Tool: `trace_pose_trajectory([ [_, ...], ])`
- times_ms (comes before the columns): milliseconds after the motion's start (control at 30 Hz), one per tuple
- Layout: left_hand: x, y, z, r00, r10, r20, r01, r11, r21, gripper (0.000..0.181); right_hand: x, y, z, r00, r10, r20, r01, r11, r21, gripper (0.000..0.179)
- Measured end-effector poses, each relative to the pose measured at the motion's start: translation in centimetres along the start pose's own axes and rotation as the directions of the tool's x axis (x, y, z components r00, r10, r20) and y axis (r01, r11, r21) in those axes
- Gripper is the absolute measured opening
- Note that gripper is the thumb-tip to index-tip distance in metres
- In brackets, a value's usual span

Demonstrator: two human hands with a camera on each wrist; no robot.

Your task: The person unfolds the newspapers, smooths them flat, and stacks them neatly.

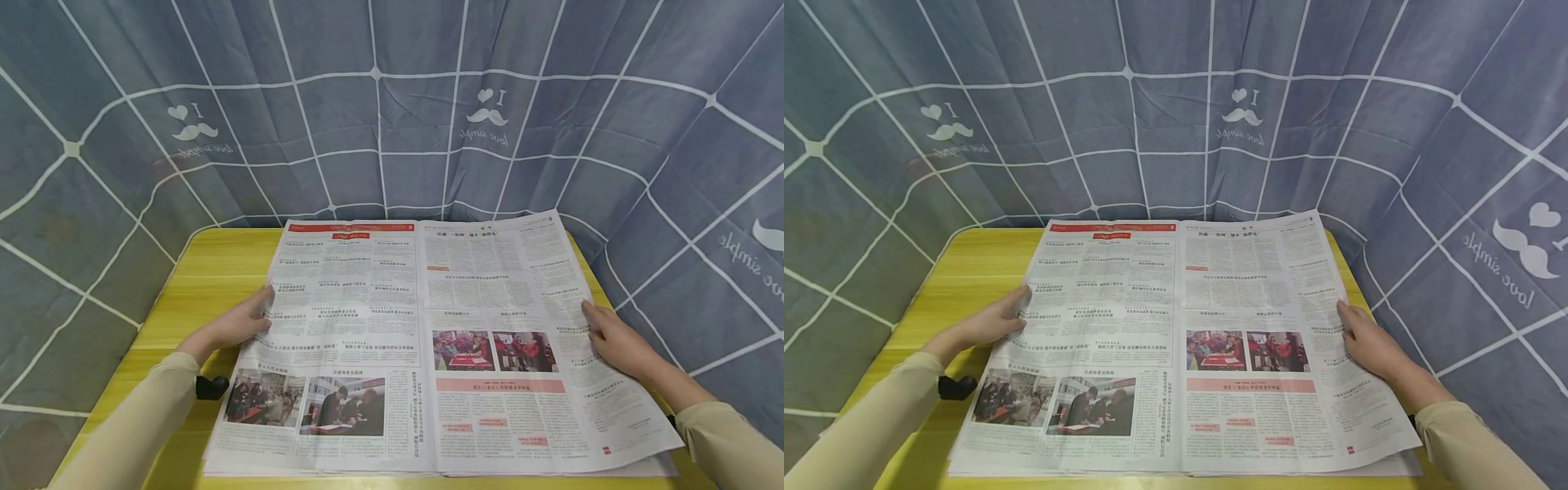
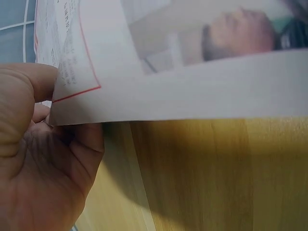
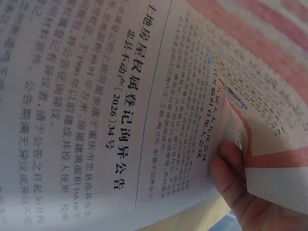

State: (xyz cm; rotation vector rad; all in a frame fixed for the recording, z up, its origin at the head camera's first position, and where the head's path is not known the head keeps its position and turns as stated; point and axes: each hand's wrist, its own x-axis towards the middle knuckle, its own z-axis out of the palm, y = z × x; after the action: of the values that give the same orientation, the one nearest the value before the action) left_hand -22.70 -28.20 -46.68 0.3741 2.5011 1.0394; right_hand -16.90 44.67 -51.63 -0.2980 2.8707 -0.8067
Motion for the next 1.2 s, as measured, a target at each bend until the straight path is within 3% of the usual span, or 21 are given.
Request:
trace_pose_trajectory([
  [533, 0.5, -0.2, 0.2, 1.000, 0.010, -0.003, -0.010, 0.999, 0.042, 0.075, 0.0, 0.3, 0.0, 0.999, 0.037, 0.019, -0.036, 0.999, -0.023, 0.065],
  [933, 0.5, 0.0, 0.4, 0.999, -0.037, -0.006, 0.038, 0.992, 0.121, 0.069, -0.8, 0.8, -0.3, 0.999, 0.034, -0.006, -0.034, 0.999, -0.017, 0.055],
  [1200, 0.1, 0.4, 0.5, 0.997, -0.076, -0.018, 0.078, 0.986, 0.147, 0.068, -2.4, 1.0, -1.3, 0.997, 0.024, 0.073, -0.035, 0.987, 0.158, 0.063],
])
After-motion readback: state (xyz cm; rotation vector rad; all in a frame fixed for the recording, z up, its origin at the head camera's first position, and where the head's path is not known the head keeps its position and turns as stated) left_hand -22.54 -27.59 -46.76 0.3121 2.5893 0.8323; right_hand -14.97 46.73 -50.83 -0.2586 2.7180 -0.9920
